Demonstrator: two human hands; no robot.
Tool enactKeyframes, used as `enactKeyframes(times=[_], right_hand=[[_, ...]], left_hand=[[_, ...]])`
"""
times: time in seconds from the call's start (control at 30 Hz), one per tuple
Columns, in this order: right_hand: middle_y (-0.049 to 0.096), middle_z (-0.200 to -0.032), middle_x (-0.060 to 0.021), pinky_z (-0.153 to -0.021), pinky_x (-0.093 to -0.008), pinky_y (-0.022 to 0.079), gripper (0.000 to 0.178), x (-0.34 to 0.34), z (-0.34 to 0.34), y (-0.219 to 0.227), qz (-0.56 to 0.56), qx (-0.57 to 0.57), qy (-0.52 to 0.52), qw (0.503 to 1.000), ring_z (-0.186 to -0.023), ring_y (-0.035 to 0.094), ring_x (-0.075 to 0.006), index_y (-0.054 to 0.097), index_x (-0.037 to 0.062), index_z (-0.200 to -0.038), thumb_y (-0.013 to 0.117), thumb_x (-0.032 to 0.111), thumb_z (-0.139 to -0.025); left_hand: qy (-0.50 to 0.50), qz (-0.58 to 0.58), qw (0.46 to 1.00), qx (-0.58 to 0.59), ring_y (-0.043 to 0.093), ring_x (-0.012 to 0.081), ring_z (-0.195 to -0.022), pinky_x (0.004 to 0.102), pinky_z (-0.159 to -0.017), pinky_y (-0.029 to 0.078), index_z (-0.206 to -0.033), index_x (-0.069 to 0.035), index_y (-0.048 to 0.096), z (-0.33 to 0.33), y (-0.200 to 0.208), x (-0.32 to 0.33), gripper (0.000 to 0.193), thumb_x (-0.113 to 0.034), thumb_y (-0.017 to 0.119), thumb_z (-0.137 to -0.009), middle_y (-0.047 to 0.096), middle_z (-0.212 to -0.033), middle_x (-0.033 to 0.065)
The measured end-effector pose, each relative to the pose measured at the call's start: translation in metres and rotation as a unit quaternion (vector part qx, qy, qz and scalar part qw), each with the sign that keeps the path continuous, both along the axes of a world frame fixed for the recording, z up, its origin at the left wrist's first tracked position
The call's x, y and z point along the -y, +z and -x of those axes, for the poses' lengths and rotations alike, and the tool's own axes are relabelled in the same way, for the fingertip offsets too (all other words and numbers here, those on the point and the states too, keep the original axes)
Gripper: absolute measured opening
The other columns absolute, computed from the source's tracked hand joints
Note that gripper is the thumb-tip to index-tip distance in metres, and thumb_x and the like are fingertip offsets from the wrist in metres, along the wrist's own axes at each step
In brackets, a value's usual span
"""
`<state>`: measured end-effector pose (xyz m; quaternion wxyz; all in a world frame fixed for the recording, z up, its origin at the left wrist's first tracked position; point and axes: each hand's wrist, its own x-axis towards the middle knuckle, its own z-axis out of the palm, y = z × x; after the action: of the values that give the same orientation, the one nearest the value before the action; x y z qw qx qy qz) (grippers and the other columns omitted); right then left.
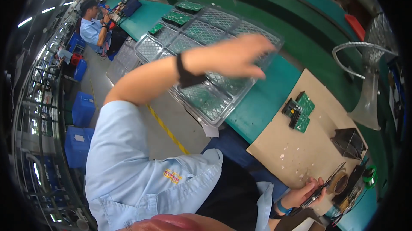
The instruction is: The person picks up a circuit board from a tray, solders it with a soldering iron, and presses small white components onto it by hand. This process is repeated for several boards before they are returned to the tray.
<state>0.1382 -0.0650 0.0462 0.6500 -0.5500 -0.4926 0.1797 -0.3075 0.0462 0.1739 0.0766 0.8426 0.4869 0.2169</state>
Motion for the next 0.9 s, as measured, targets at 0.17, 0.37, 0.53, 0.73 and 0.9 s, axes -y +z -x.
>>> enactKeyframes(times=[0.17, 0.37, 0.53, 0.73, 0.9], right_hand=[[0.060, -0.124, -0.0169, -0.081, -0.0305, 0.049, 0.044, -0.017, 0.007, -0.007, -0.027, 0.034, 0.009, 0.999, -0.094, 0.062, -0.0199, 0.037, 0.0037, -0.138, 0.052, 0.000, -0.097], [0.060, -0.124, -0.0183, -0.082, -0.0309, 0.049, 0.043, -0.022, 0.014, -0.012, -0.021, 0.061, 0.012, 0.998, -0.093, 0.061, -0.0206, 0.037, 0.0035, -0.137, 0.052, 0.000, -0.097], [0.060, -0.123, -0.0187, -0.082, -0.0309, 0.048, 0.043, -0.019, 0.018, -0.018, -0.010, 0.062, 0.000, 0.998, -0.092, 0.061, -0.0207, 0.037, 0.0035, -0.137, 0.051, 0.000, -0.097], [0.060, -0.123, -0.0183, -0.082, -0.0305, 0.048, 0.041, -0.024, 0.026, -0.020, -0.011, 0.046, -0.007, 0.999, -0.091, 0.061, -0.0202, 0.038, 0.0034, -0.136, 0.051, 0.000, -0.097], [0.060, -0.123, -0.0180, -0.081, -0.0299, 0.048, 0.041, -0.031, 0.024, -0.019, -0.011, 0.053, -0.013, 0.998, -0.090, 0.061, -0.0197, 0.039, 0.0034, -0.136, 0.051, 0.000, -0.097]], left_hand=[[0.353, 0.065, 0.932, 0.047, 0.054, 0.0354, -0.125, 0.0413, -0.103, 0.045, -0.138, 0.001, 0.050, 0.200, -0.009, 0.038, 0.058, -0.033, 0.066, -0.094, 0.055, -0.136, 0.0225], [0.538, 0.039, 0.820, -0.191, 0.058, 0.0410, -0.118, 0.0448, -0.098, 0.049, -0.128, 0.001, 0.059, 0.339, -0.065, 0.093, 0.056, -0.034, 0.072, -0.086, 0.059, -0.128, 0.0255], [0.560, 0.077, 0.809, -0.164, 0.062, 0.0382, -0.112, 0.0438, -0.095, 0.050, -0.126, -0.001, 0.062, 0.348, -0.061, 0.095, 0.059, -0.034, 0.078, -0.081, 0.065, -0.119, 0.0233], [0.567, 0.091, 0.815, -0.075, 0.067, 0.0339, -0.106, 0.0395, -0.092, 0.052, -0.125, -0.004, 0.064, 0.345, -0.032, 0.074, 0.060, -0.035, 0.081, -0.077, 0.070, -0.111, 0.0197], [0.509, 0.093, 0.856, -0.007, 0.066, 0.0330, -0.108, 0.0384, -0.094, 0.051, -0.128, 0.001, 0.063, 0.339, -0.040, 0.017, 0.067, -0.041, 0.080, -0.078, 0.069, -0.117, 0.0208]])
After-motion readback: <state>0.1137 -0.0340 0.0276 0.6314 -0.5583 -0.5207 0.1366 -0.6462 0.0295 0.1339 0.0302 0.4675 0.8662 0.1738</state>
